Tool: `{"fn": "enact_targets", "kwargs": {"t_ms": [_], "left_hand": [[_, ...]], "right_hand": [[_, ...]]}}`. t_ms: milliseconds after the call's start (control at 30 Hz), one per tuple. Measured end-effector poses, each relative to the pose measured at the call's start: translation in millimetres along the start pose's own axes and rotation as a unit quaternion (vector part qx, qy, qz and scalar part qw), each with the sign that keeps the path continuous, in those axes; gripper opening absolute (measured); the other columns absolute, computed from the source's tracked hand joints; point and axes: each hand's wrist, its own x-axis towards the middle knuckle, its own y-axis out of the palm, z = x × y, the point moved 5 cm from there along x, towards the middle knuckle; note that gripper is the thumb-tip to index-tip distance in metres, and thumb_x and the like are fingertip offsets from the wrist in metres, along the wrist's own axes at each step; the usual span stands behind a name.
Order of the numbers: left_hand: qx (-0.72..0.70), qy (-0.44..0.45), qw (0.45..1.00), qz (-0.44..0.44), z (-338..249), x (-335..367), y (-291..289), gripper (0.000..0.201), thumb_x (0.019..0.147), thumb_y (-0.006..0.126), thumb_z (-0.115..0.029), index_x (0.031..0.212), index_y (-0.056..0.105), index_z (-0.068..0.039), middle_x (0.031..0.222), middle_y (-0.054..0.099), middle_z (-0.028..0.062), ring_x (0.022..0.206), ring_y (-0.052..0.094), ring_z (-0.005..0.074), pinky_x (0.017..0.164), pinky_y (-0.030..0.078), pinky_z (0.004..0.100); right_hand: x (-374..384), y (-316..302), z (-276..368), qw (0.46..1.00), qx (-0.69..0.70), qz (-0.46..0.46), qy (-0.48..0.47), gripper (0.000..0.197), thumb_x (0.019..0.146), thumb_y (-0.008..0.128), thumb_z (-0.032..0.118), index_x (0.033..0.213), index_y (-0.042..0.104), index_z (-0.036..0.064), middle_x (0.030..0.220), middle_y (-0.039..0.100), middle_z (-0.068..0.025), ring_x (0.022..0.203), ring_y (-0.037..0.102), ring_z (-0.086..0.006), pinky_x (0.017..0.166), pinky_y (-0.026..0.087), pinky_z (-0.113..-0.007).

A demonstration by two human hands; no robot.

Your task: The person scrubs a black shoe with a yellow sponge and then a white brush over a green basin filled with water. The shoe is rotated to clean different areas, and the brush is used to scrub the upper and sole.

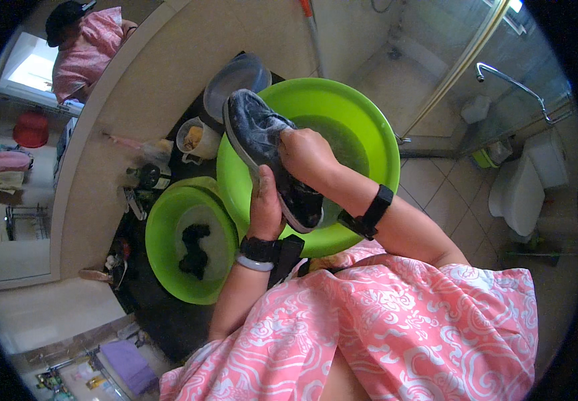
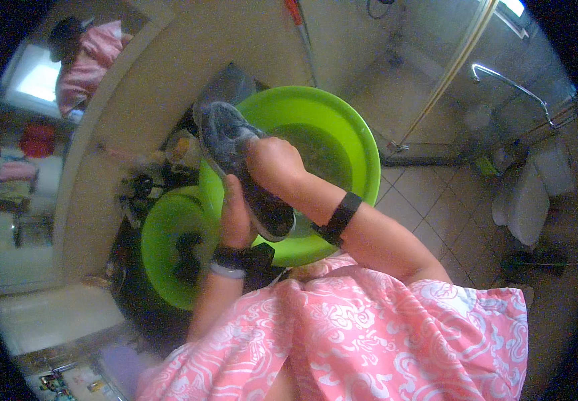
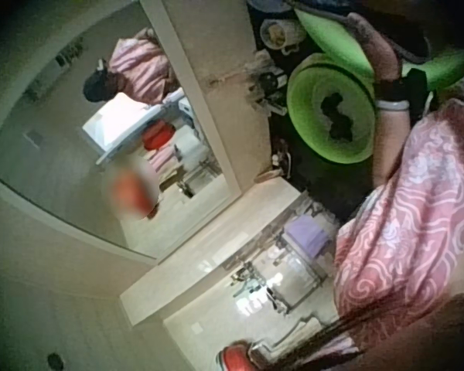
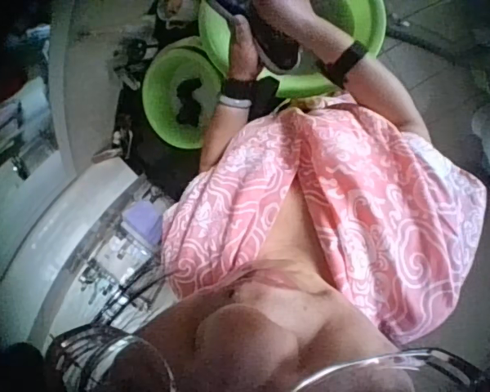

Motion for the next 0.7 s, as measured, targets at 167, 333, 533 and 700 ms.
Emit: {"fn": "enact_targets", "kwargs": {"t_ms": [167, 333, 533, 700], "left_hand": [[0.088, 0.050, 0.995, -0.012, -5.2, 1.6, -5.5, 0.067, 0.099, 0.033, -0.057, 0.138, 0.042, -0.003, 0.138, 0.049, 0.0111, 0.123, 0.050, 0.0253, 0.107, 0.038, 0.0390], [-0.060, 0.031, 0.998, 0.016, -21.5, 2.0, -13.9, 0.065, 0.100, 0.032, -0.055, 0.135, 0.042, -0.001, 0.129, 0.054, 0.0115, 0.116, 0.054, 0.0208, 0.100, 0.044, 0.0345], [0.048, 0.011, 0.999, -0.020, -10.3, -1.6, 7.3, 0.066, 0.103, 0.035, -0.048, 0.140, 0.035, 0.006, 0.140, 0.044, 0.0164, 0.125, 0.043, 0.0259, 0.106, 0.033, 0.0354], [0.208, 0.086, 0.974, -0.032, -8.7, -1.7, 1.6, 0.061, 0.103, 0.034, -0.048, 0.139, 0.040, 0.001, 0.138, 0.047, 0.0133, 0.126, 0.045, 0.0250, 0.108, 0.033, 0.0372]], "right_hand": [[-22.6, -12.9, -4.7, 0.999, 0.042, 0.002, -0.016, 0.019, 0.088, 0.051, 0.018, 0.097, 0.063, 0.0051, 0.080, 0.064, -0.0257, 0.076, 0.064, -0.0441, 0.068, 0.051, -0.051], [-60.2, -24.8, 12.2, 0.974, 0.128, 0.121, -0.141, 0.045, 0.094, 0.047, 0.021, 0.139, 0.048, 0.0204, 0.079, 0.065, -0.0260, 0.069, 0.065, -0.0428, 0.066, 0.052, -0.048], [-13.0, -11.4, 3.0, 0.992, 0.109, -0.013, -0.064, 0.023, 0.086, 0.052, 0.017, 0.091, 0.068, 0.0021, 0.088, 0.065, -0.0274, 0.084, 0.064, -0.0450, 0.073, 0.051, -0.050], [2.6, 3.2, -13.5, 0.985, 0.168, -0.036, 0.017, 0.021, 0.084, 0.052, 0.014, 0.087, 0.068, -0.0010, 0.091, 0.065, -0.0281, 0.087, 0.064, -0.0457, 0.076, 0.051, -0.049]]}}
